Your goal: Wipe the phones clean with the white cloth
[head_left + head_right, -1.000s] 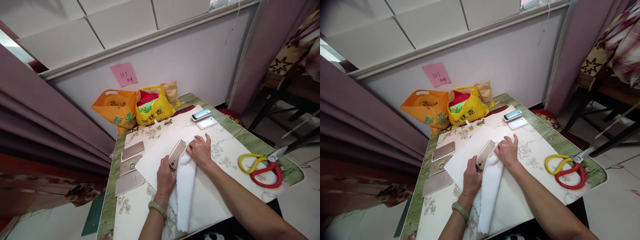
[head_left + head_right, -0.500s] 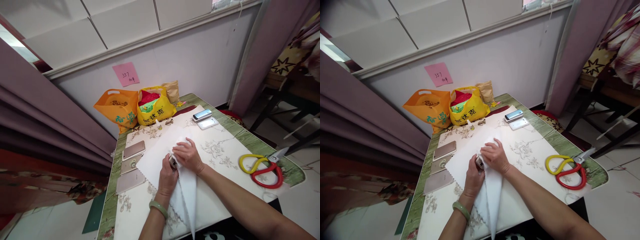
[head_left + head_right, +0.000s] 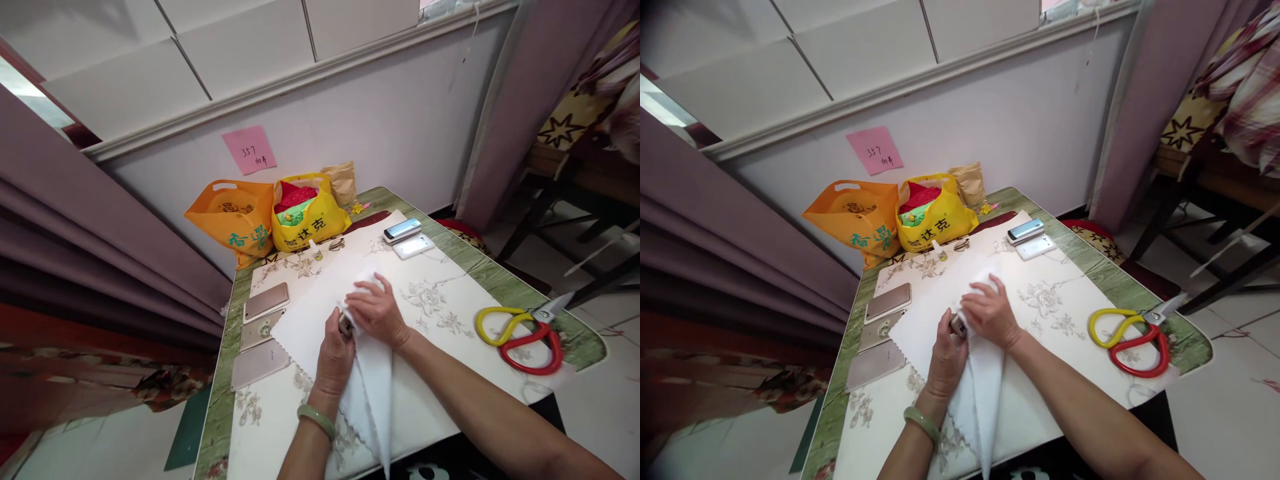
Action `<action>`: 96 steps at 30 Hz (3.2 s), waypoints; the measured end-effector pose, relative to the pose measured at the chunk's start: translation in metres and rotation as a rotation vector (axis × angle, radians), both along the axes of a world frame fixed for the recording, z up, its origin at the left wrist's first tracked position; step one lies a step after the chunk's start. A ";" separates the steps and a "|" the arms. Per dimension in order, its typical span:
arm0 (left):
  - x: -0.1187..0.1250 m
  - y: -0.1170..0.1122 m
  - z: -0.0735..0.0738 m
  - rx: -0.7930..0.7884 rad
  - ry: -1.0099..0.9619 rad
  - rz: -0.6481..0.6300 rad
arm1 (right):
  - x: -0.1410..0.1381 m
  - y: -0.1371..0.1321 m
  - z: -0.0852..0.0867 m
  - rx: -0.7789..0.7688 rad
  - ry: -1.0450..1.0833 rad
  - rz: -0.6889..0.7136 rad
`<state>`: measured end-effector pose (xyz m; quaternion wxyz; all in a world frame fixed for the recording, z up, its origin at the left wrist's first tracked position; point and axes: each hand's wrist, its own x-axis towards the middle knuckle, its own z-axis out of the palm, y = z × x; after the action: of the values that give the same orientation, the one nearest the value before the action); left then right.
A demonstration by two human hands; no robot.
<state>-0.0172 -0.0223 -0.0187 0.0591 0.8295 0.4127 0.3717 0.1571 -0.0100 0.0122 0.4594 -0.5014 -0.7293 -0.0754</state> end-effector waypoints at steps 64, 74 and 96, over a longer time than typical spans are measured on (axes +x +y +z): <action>0.003 0.006 0.008 0.008 0.145 0.209 | 0.043 0.019 -0.031 -0.357 0.049 -0.446; -0.001 0.005 0.020 0.057 0.245 0.309 | 0.026 0.008 -0.007 -0.103 0.090 -0.080; -0.002 0.007 0.020 -0.063 0.190 0.265 | 0.004 0.006 -0.015 -0.129 0.088 0.049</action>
<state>-0.0194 -0.0157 0.0015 -0.0037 0.7969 0.5337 0.2829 0.1612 -0.0042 -0.0026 0.4594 -0.5149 -0.7237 0.0050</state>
